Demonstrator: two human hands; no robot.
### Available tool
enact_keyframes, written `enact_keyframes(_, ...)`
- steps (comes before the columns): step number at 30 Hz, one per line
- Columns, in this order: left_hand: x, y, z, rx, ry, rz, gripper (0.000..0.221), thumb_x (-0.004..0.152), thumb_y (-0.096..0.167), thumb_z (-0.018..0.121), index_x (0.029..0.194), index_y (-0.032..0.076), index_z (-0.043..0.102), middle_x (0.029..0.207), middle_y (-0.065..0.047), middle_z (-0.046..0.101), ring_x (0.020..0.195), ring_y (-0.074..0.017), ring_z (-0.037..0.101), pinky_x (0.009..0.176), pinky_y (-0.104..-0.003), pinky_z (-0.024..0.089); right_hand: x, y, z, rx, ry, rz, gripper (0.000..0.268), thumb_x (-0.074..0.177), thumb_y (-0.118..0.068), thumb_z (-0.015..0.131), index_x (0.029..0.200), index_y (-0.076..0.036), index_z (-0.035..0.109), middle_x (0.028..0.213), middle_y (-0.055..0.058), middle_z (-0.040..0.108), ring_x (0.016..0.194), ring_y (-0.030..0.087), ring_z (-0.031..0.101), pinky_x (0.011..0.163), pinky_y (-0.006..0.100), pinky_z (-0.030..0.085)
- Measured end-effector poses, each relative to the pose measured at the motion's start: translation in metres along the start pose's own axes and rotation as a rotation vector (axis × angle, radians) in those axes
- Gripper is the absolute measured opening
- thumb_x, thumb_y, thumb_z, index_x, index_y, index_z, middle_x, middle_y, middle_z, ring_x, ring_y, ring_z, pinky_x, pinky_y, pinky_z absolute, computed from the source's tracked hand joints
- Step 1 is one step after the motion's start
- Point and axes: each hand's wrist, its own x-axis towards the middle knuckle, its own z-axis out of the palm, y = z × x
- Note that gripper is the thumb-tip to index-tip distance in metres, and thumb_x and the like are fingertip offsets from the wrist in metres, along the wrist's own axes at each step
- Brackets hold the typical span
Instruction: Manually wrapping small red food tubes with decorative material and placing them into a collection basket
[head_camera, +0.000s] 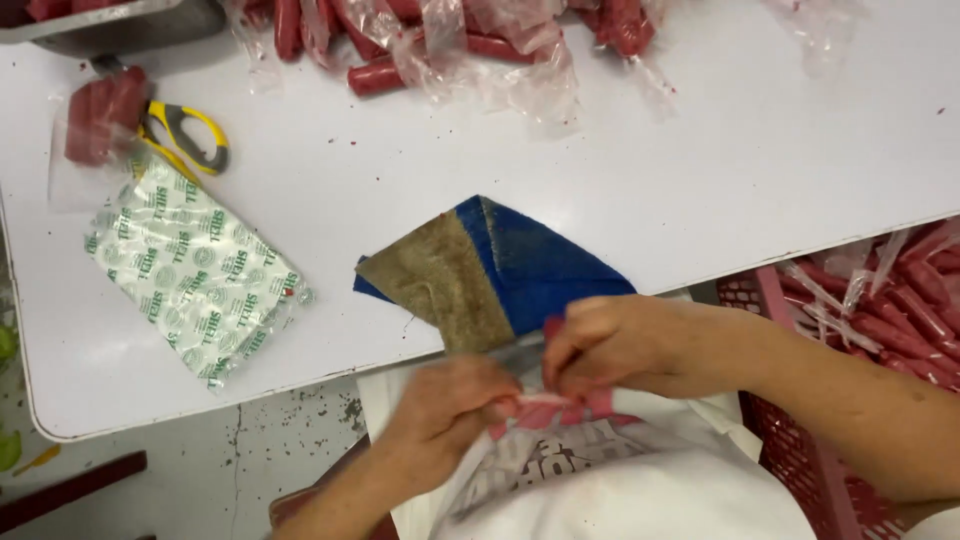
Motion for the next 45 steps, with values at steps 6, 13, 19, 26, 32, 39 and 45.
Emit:
enact_keyframes(6, 0.026, -0.050, 0.037, -0.304, 0.187, -0.083, 0.041, 0.103, 0.040, 0.050, 0.083, 0.010, 0.069, 0.067, -0.001, 0.054, 0.061, -0.0150, 0.049, 0.060, -0.031, 0.036, 0.005, -0.013, 0.043, 1.120, 0.789, 0.193, 0.017, 0.090, -0.012, 0.075, 0.084, 0.003, 0.076, 0.107, 0.019, 0.075, 0.103, 0.034, 0.069, 0.101, 0.050, 0.054)
enact_keyframes(13, 0.048, -0.023, 0.055, -0.048, 0.395, -0.203, 0.040, 0.103, 0.034, 0.051, 0.071, 0.011, 0.059, 0.064, 0.000, 0.056, 0.059, -0.0151, 0.053, 0.057, -0.031, 0.043, 0.009, 0.056, 0.055, -0.022, 1.213, 0.185, 0.005, 0.094, -0.014, 0.069, 0.096, -0.012, 0.074, 0.097, 0.003, 0.076, 0.105, 0.020, 0.066, 0.099, 0.031, 0.046)
enact_keyframes(19, 0.065, -0.008, -0.002, 0.543, 0.260, 0.201, 0.037, 0.102, 0.030, 0.054, 0.071, 0.010, 0.054, 0.061, -0.002, 0.042, 0.049, -0.0215, 0.043, 0.047, -0.036, 0.037, 0.008, 0.038, -0.018, 0.152, 0.238, 0.095, 0.020, 0.098, -0.021, 0.059, 0.102, -0.008, 0.074, 0.105, 0.005, 0.076, 0.127, 0.027, 0.060, 0.132, 0.057, 0.008)
enact_keyframes(26, 0.065, -0.044, -0.012, 0.388, 0.006, 0.201, 0.055, 0.078, 0.058, 0.071, 0.102, 0.010, 0.057, 0.096, -0.009, 0.053, 0.083, -0.0294, 0.060, 0.062, -0.040, 0.051, 0.022, 0.057, -0.037, 0.000, 0.001, 0.181, 0.018, 0.095, -0.021, 0.064, 0.097, -0.017, 0.081, 0.097, -0.003, 0.078, 0.119, 0.029, 0.044, 0.112, 0.053, 0.019)
enact_keyframes(32, 0.071, -0.050, -0.006, 0.380, 0.094, 0.279, 0.041, 0.091, 0.047, 0.063, 0.090, 0.007, 0.057, 0.093, -0.011, 0.054, 0.079, -0.0368, 0.062, 0.064, -0.044, 0.054, 0.013, 0.057, -0.047, -0.074, -0.026, 0.131, 0.023, 0.096, -0.015, 0.062, 0.114, -0.014, 0.077, 0.110, 0.004, 0.077, 0.115, 0.037, 0.049, 0.112, 0.060, 0.016)
enact_keyframes(39, 0.048, -0.059, 0.047, 0.665, 0.428, 0.262, 0.028, 0.101, 0.026, 0.058, 0.095, -0.001, 0.055, 0.094, -0.017, 0.053, 0.079, -0.0349, 0.052, 0.070, -0.046, 0.046, -0.018, 0.055, -0.005, 0.210, 0.306, 0.210, 0.038, 0.095, -0.040, 0.065, 0.121, -0.012, 0.072, 0.128, 0.006, 0.070, 0.134, 0.029, 0.045, 0.114, 0.044, 0.039)
enact_keyframes(45, 0.013, -0.073, 0.081, 0.075, 0.558, -0.420, 0.053, 0.083, 0.043, 0.075, 0.126, 0.015, 0.064, 0.098, 0.004, 0.068, 0.058, -0.0054, 0.057, 0.052, -0.023, 0.047, 0.009, 0.089, 0.071, 0.429, 1.219, 0.332, 0.029, 0.079, -0.002, 0.080, 0.107, 0.000, 0.074, 0.106, 0.016, 0.080, 0.097, 0.021, 0.077, 0.091, 0.031, 0.063)
